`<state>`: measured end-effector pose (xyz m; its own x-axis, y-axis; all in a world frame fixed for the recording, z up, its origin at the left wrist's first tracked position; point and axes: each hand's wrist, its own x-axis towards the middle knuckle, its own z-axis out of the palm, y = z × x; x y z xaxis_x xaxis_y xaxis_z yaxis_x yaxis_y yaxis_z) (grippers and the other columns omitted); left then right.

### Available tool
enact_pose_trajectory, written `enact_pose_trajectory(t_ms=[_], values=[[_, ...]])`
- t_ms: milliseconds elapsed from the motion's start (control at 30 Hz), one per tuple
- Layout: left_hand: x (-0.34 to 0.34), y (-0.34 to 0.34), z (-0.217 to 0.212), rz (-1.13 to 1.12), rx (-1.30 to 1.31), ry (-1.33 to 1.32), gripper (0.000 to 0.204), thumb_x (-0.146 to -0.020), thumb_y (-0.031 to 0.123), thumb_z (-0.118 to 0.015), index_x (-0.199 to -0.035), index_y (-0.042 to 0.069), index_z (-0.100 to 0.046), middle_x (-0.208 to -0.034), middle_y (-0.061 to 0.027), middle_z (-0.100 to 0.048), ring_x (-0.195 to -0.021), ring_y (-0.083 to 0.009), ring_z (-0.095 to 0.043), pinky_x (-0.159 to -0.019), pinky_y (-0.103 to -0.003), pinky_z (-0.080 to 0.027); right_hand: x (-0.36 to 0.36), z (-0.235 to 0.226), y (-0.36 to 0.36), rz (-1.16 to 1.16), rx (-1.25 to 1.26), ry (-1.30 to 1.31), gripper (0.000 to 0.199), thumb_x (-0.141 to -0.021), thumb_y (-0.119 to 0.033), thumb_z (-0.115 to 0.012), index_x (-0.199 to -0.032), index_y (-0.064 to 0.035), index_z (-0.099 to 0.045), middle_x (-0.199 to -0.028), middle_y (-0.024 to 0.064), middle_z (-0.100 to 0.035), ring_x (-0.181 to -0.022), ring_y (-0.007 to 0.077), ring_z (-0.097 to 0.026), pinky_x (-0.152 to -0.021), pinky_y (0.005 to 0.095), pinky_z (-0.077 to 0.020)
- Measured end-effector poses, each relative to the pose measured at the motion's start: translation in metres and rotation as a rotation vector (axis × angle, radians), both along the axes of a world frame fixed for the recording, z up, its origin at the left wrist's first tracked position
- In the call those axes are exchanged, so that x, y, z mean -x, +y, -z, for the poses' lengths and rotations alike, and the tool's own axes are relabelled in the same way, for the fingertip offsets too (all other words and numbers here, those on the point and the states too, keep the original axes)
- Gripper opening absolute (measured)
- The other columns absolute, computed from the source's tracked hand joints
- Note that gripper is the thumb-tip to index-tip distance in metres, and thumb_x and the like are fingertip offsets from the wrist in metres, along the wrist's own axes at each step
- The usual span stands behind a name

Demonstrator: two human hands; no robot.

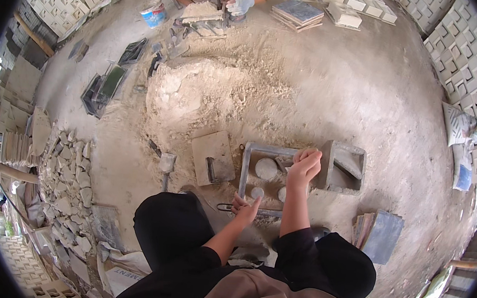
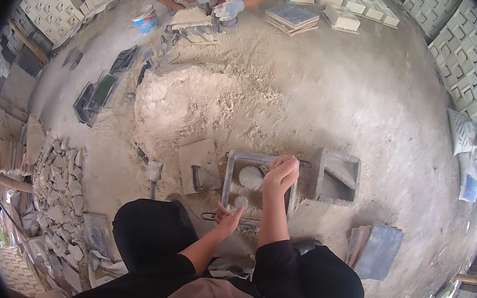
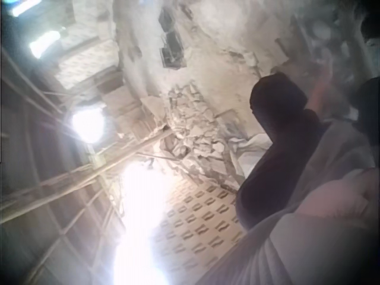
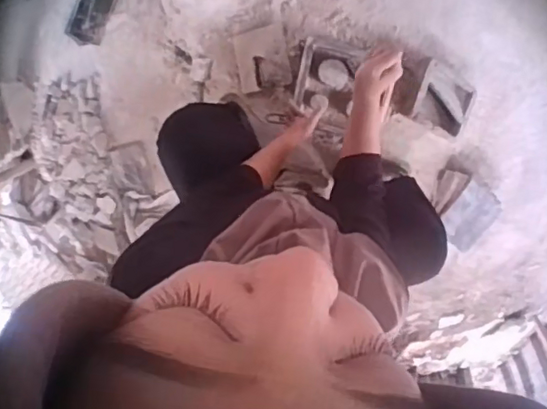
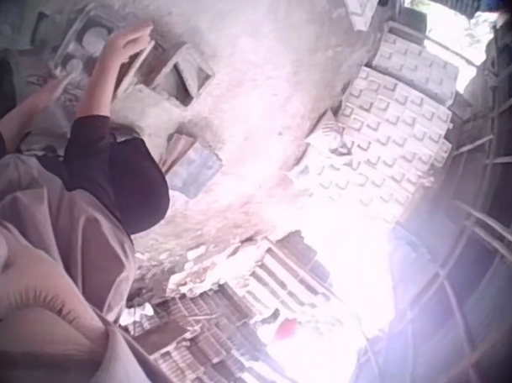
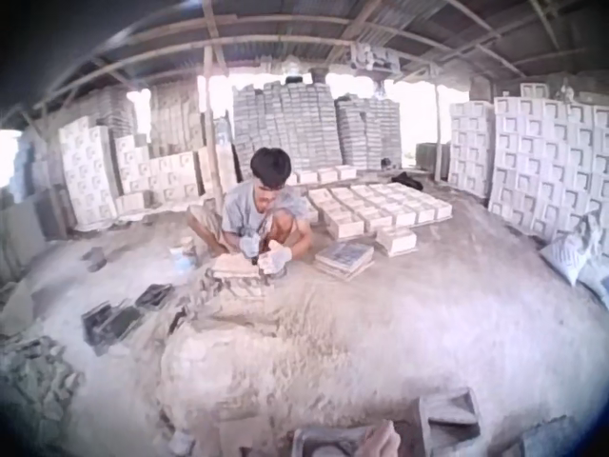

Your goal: The person molds bricks by packing sand into a circular mold inside a square frame and using a stick to level the surface.

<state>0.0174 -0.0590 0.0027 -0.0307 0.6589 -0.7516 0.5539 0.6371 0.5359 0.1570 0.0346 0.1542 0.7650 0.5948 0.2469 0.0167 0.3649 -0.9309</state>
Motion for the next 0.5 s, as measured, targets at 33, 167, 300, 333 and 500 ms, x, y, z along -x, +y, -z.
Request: enact_pose_trajectory(t_ms=[33, 167, 300, 333, 500], values=[[-0.002, -0.003, 0.000, -0.002, 0.011, 0.014, 0.107, -0.069, 0.065, -0.049, -0.131, 0.003, 0.012, -0.136, -0.0192, 0.003, -0.121, -0.0444, -0.006, -0.099, -0.050, -0.012, -0.001, 0.005, 0.003, -0.019, 0.026, -0.046, 0.042, -0.093, -0.027, -0.028, -0.056, -0.0066, -0.034, -0.046, -0.0010, -0.032, -0.041, 0.0067, -0.029, -0.038, 0.0215, -0.0232], [0.003, 0.000, 0.001, -0.013, 0.015, 0.073, 0.107, -0.069, 0.065, -0.050, -0.131, 0.003, 0.013, -0.136, -0.0195, 0.003, -0.122, -0.0449, -0.003, -0.100, -0.050, -0.012, 0.013, -0.028, 0.015, -0.153, -0.036, 0.125, 0.041, -0.093, -0.022, -0.029, -0.056, -0.0064, -0.032, -0.045, -0.0023, -0.031, -0.040, 0.0056, -0.028, -0.037, 0.0223, -0.0227], [-0.001, 0.002, 0.008, -0.037, -0.010, 0.033, 0.109, -0.067, 0.065, -0.052, -0.132, 0.007, 0.013, -0.137, -0.0185, -0.001, -0.123, -0.0432, -0.005, -0.099, -0.051, -0.011, 0.007, 0.002, 0.030, -0.299, -0.021, 0.062, 0.042, -0.093, -0.022, -0.032, -0.053, -0.0077, -0.031, -0.045, -0.0025, -0.030, -0.040, 0.0060, -0.027, -0.037, 0.0229, -0.0212], [0.000, -0.001, 0.009, -0.044, 0.001, 0.039, 0.109, -0.067, 0.065, -0.052, -0.132, 0.007, 0.012, -0.137, -0.0184, -0.001, -0.124, -0.0433, -0.004, -0.099, -0.051, -0.012, 0.003, 0.000, 0.033, -0.320, 0.019, 0.116, 0.043, -0.093, -0.023, -0.033, -0.053, -0.0082, -0.030, -0.045, -0.0022, -0.030, -0.040, 0.0065, -0.027, -0.037, 0.0229, -0.0209], [0.000, -0.006, 0.001, -0.043, 0.007, 0.048, 0.109, -0.067, 0.063, -0.054, -0.133, 0.008, 0.012, -0.138, -0.0182, 0.000, -0.124, -0.0428, -0.003, -0.100, -0.050, -0.012, -0.013, -0.009, 0.024, -0.411, -0.073, 0.090, 0.045, -0.092, -0.023, -0.036, -0.050, -0.0085, -0.030, -0.045, -0.0020, -0.028, -0.039, 0.0071, -0.026, -0.038, 0.0242, -0.0178]])
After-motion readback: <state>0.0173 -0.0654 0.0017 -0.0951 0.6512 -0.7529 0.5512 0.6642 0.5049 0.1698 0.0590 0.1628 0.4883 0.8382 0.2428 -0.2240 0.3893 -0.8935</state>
